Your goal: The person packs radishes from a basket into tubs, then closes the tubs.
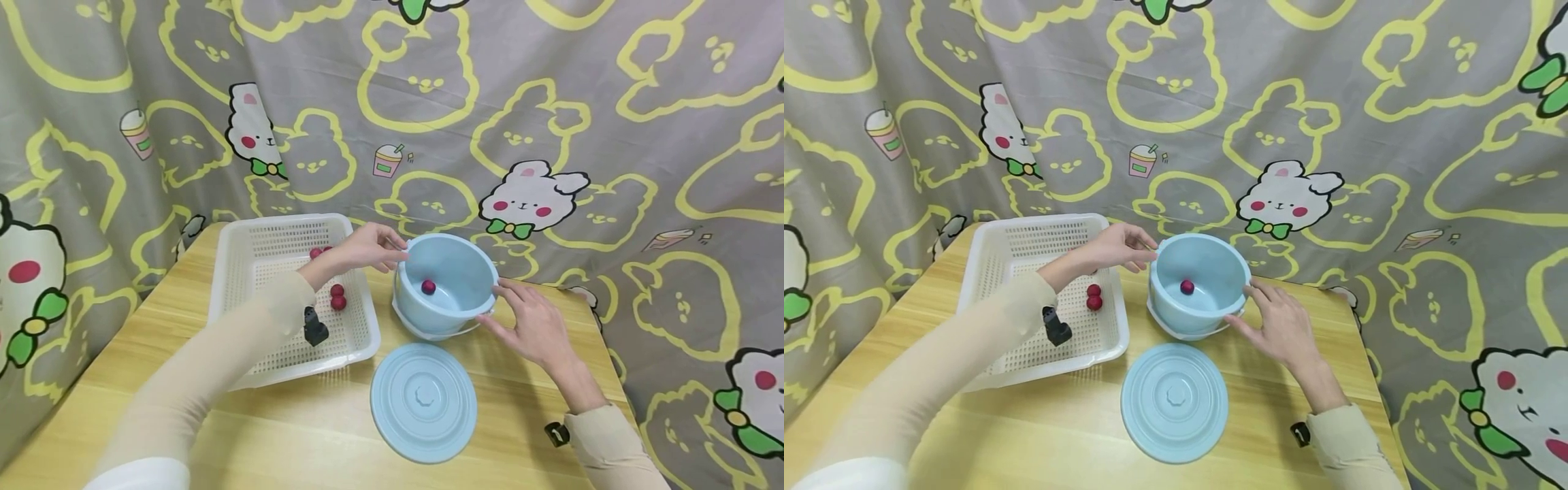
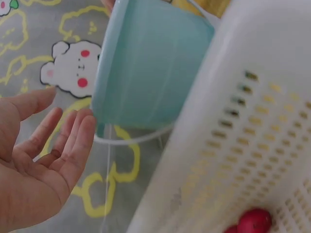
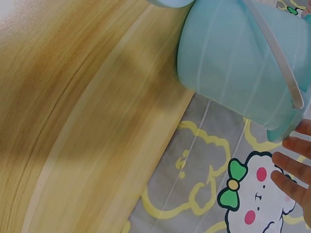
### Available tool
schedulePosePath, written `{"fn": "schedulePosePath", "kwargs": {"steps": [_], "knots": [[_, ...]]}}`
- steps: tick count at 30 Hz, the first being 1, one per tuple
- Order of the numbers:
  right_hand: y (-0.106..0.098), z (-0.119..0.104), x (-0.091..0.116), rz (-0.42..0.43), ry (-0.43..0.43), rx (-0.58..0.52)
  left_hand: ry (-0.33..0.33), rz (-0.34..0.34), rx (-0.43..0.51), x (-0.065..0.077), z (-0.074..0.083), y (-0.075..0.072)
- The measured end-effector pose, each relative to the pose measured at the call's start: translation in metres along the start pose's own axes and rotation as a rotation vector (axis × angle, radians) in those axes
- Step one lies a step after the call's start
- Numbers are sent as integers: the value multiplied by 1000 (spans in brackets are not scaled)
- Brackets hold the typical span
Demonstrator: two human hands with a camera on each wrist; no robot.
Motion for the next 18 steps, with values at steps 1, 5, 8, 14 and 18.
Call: {"fn": "schedulePosePath", "kwargs": {"steps": [1,5,8,14,18], "knots": [[0,0,0,-1,2,-1,0,4,-9,2,-2,-3],[0,0,1,-6,11,-1,-12,17,-14,5,-10,-15],[-1,0,2,-8,16,3,-28,29,-18,9,-14,-23],[-1,-1,1,-2,11,9,-54,54,-45,15,-25,-43],[-1,-1,1,-2,11,8,-68,84,-30,17,-36,-58]]}}
Point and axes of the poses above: each hand's wrist, its own x-axis away from the middle knuckle, its own y-axis out of the palm, z = x × y, the point moved 2 cm from there along -x, towards the middle knuckle, and after that the axes turned 8 degrees about x, right-handed, at the moved point
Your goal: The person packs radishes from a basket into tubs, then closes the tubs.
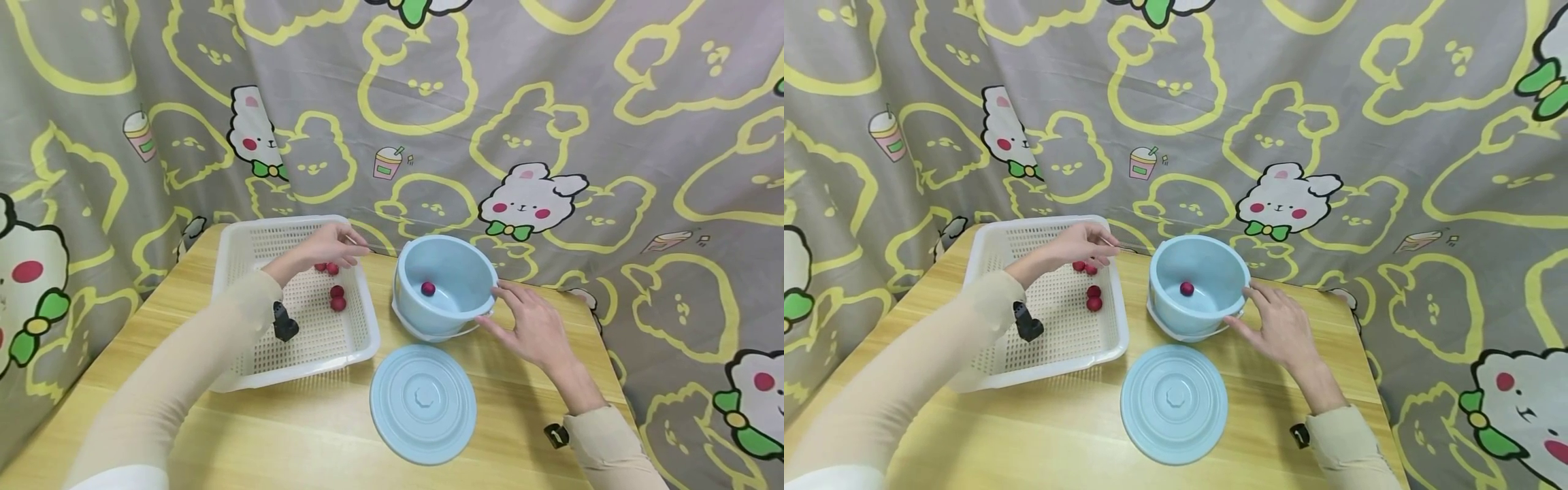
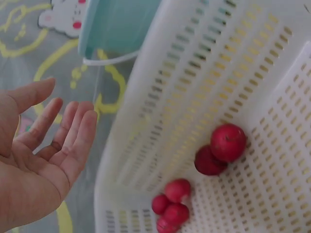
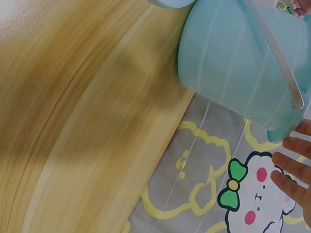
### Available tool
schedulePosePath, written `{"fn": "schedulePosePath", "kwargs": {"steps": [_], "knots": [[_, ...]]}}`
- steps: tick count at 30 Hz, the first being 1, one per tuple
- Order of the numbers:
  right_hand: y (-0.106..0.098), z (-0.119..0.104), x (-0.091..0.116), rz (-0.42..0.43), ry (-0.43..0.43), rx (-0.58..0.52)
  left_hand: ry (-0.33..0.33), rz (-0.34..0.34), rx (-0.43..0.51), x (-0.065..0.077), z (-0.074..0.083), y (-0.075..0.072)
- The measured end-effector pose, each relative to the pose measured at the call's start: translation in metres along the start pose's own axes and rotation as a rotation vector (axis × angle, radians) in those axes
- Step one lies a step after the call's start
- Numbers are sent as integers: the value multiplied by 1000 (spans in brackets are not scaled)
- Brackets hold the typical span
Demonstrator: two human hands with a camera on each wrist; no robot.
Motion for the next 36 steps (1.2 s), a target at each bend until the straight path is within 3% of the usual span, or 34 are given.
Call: {"fn": "schedulePosePath", "kwargs": {"steps": [8,14,24,36], "knots": [[0,0,0,5,-3,-5,-58,59,19,-6,-23,-21],[1,0,0,10,-5,-13,-92,94,-17,-6,-37,-28],[-1,0,0,4,-2,-12,-144,77,-47,-5,-61,-31],[-1,-1,0,4,-1,-5,-158,35,-100,-6,-78,-30]]}}
Point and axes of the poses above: each hand's wrist, its own x-axis away from the middle knuckle, its own y-axis out of the palm, z = x × y, the point moved 2 cm from there along -x, towards the middle knuckle, and after that the axes turned 8 degrees about x, right-handed, at the moved point
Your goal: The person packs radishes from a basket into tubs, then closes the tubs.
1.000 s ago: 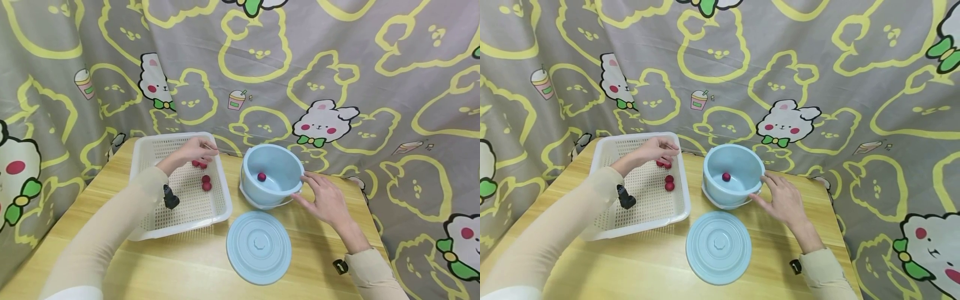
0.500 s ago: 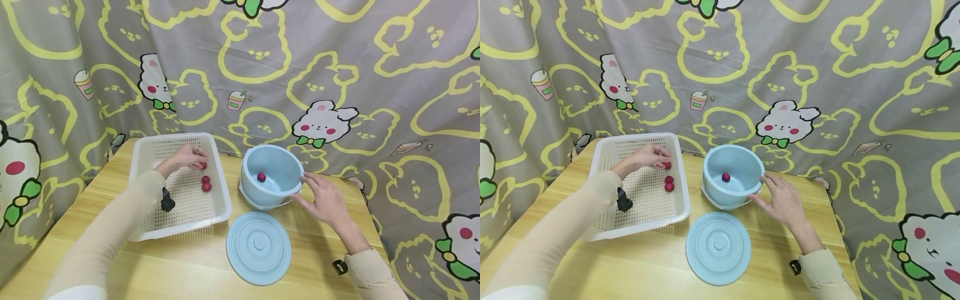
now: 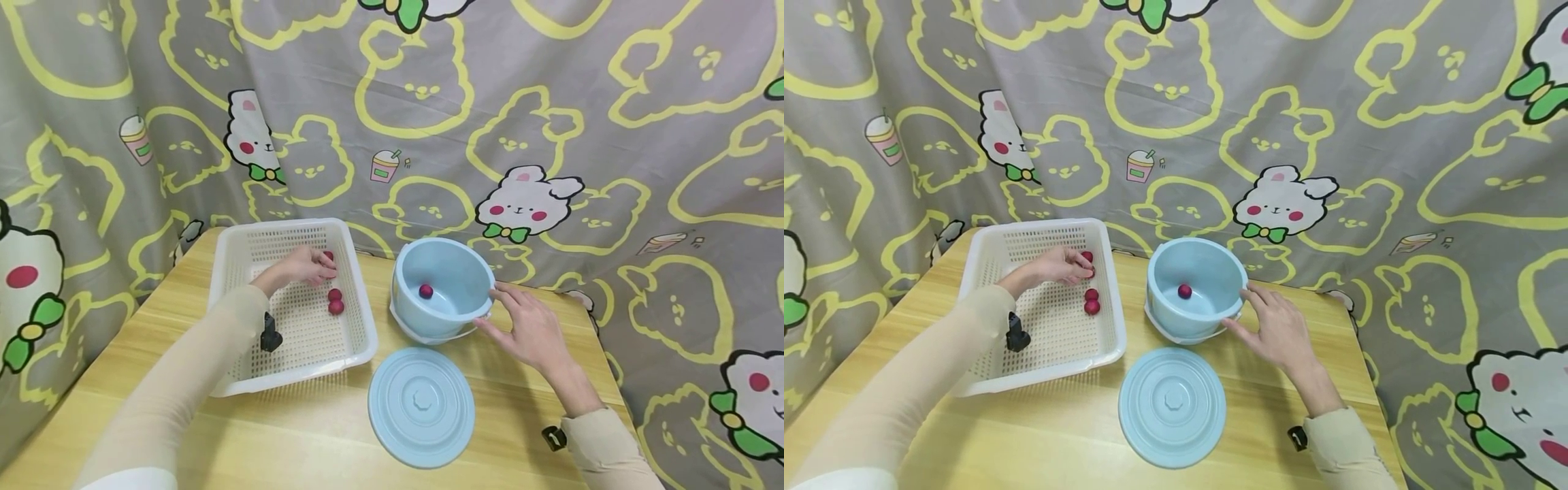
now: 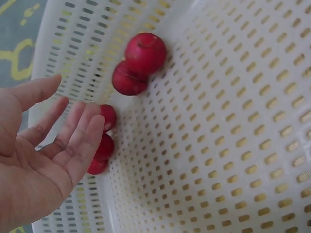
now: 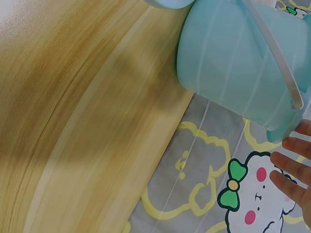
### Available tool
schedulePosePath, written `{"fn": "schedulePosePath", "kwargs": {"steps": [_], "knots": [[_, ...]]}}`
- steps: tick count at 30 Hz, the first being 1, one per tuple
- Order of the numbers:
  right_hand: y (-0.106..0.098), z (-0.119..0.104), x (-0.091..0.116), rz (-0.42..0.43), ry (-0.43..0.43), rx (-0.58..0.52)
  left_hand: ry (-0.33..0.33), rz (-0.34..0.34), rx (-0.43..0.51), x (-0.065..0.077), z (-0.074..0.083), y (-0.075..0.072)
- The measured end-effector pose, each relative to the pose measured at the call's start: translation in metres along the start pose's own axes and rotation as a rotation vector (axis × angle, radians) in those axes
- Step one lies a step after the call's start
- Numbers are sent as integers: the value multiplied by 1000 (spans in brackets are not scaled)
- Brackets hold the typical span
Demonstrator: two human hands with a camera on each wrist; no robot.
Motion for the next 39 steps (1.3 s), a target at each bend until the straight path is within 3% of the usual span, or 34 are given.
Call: {"fn": "schedulePosePath", "kwargs": {"steps": [18,39], "knots": [[2,0,0,0,5,-4,-29,-71,-20,0,-27,6],[2,1,1,-5,14,-11,-38,-110,-30,-4,-24,21]]}}
Point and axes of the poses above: each hand's wrist, its own x-axis away from the middle knuckle, its own y-axis out of the palm, z = x × y, the point moved 2 cm from there along -x, towards the middle knuckle, and after that the axes turned 8 degrees about x, right-handed, at the moved point
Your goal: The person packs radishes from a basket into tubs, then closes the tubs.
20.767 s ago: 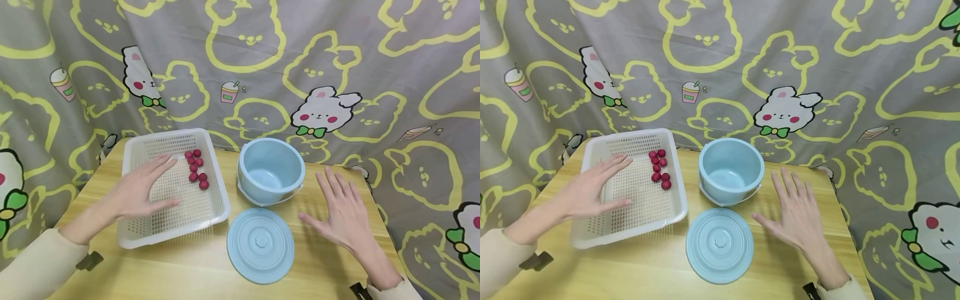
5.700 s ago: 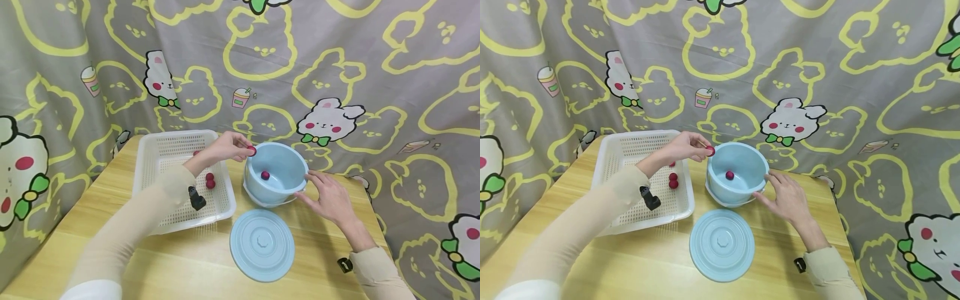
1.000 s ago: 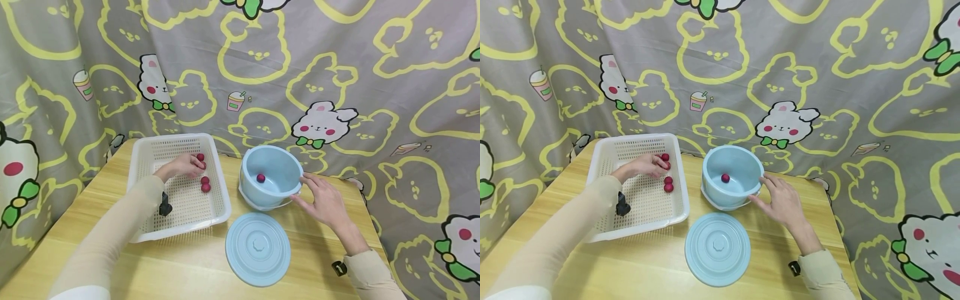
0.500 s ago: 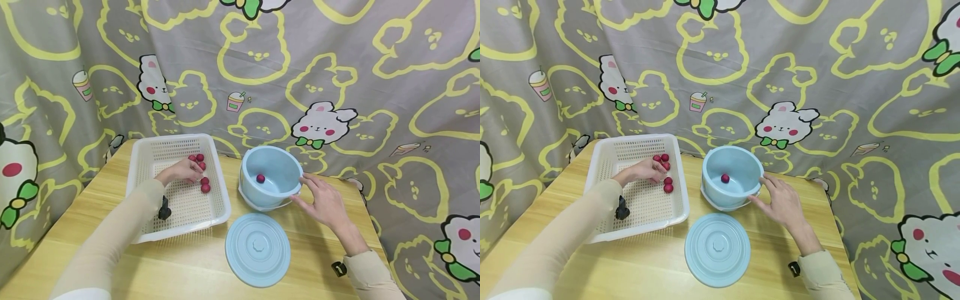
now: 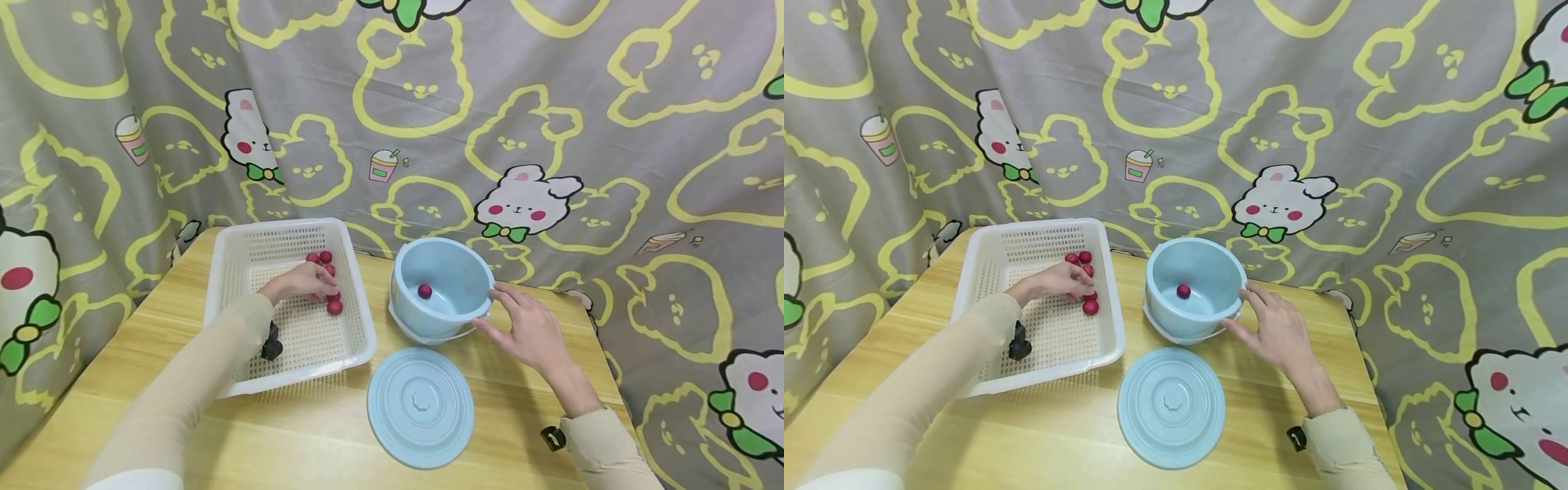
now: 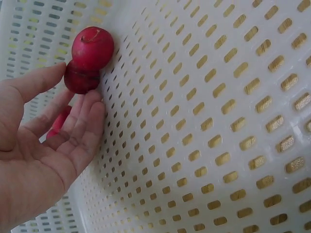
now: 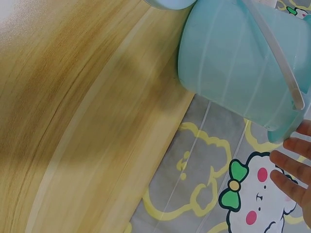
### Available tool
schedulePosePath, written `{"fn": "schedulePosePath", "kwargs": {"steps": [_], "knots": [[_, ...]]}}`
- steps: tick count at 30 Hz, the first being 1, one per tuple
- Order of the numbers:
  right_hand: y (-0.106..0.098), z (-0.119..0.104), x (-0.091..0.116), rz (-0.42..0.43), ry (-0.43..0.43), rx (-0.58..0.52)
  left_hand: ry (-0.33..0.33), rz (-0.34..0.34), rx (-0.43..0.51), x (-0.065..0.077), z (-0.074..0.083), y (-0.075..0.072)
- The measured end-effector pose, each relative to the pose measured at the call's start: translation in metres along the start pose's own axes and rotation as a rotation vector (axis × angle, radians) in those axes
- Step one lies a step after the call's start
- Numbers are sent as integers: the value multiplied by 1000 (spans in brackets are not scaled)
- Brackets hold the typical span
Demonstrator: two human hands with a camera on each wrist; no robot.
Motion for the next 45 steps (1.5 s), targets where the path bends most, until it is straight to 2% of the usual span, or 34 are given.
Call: {"fn": "schedulePosePath", "kwargs": {"steps": [18,26,32,39,45], "knots": [[-1,0,-1,-10,14,-4,1,-10,-35,-6,0,2],[-1,0,-1,0,-2,-5,21,-12,-22,-3,0,2],[-1,0,-1,9,-5,-3,52,-9,-20,4,5,-1],[-1,-1,-1,2,-1,-5,78,33,-7,7,7,-9],[-1,-1,-1,-5,2,-6,77,72,45,11,13,-13]]}}
Point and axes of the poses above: each hand's wrist, its own x-axis away from the middle knuckle, its own y-axis out of the palm, z = x × y, the point moved 2 cm from there along -x, towards the middle knuckle, and after that the axes turned 8 degrees about x, right-handed, at the moved point
